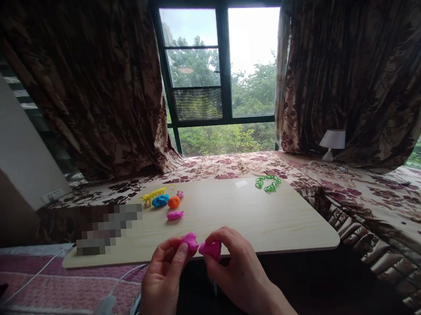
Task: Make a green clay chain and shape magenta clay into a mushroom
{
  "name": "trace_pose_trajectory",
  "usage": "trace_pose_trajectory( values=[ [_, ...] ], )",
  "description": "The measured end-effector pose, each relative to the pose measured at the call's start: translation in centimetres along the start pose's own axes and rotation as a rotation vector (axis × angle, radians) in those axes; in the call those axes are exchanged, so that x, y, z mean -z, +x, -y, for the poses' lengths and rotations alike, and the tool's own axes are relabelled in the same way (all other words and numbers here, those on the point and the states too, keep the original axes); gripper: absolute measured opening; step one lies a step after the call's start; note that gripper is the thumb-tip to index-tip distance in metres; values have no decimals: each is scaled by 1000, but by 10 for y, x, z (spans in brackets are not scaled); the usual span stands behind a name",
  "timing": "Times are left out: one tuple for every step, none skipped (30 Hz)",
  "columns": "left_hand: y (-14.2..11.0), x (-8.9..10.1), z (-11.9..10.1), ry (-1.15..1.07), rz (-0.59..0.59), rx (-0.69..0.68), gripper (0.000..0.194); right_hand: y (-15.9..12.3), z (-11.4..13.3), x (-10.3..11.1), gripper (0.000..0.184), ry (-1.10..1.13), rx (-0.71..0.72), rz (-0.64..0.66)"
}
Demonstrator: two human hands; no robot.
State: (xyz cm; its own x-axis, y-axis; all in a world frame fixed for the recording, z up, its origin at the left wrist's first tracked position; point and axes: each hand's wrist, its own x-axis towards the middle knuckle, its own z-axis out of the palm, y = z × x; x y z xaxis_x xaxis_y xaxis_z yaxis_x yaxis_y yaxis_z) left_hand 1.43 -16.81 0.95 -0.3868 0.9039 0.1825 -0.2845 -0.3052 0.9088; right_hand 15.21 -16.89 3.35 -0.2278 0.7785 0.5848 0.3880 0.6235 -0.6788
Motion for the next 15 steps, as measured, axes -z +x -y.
trace_pose_trajectory(
  values=[
    [-3,-2,-3,22,-8,-26,23,-1,3,-2,16,10,-11,-12],
    [-6,-3,-5,46,-13,-55,23,-2,4,-5,16,19,-24,-22],
    [-8,-4,-7,75,-13,-85,24,-2,3,-7,16,26,-38,-34],
    [-11,-5,-9,107,-9,-116,25,-2,2,-9,15,32,-49,-45],
    [-12,-5,-10,146,0,-149,26,-2,1,-10,15,37,-57,-55],
    [-13,-4,-10,192,12,-186,27,-2,0,-11,15,42,-61,-63],
    [-14,-3,-10,247,24,-230,27,-1,-2,-11,15,47,-61,-71],
    [-14,-1,-9,312,40,-284,27,-1,-3,-10,16,52,-57,-74],
    [-13,1,-8,388,64,-349,26,-1,-4,-9,16,57,-50,-76],
    [-12,4,-7,472,96,-424,26,-2,-4,-9,17,59,-43,-75],
    [-11,6,-6,557,129,-501,26,-2,-5,-8,17,60,-35,-72],
    [-10,9,-5,637,161,-574,26,-2,-5,-8,18,58,-27,-67],
    [-9,11,-4,707,188,-635,27,-2,-6,-8,18,54,-19,-64],
    [-8,13,-4,763,208,-676,28,-1,-7,-9,19,49,-13,-61],
    [-7,15,-3,807,223,-698,29,-1,-9,-10,19,43,-8,-60]
  ],
)
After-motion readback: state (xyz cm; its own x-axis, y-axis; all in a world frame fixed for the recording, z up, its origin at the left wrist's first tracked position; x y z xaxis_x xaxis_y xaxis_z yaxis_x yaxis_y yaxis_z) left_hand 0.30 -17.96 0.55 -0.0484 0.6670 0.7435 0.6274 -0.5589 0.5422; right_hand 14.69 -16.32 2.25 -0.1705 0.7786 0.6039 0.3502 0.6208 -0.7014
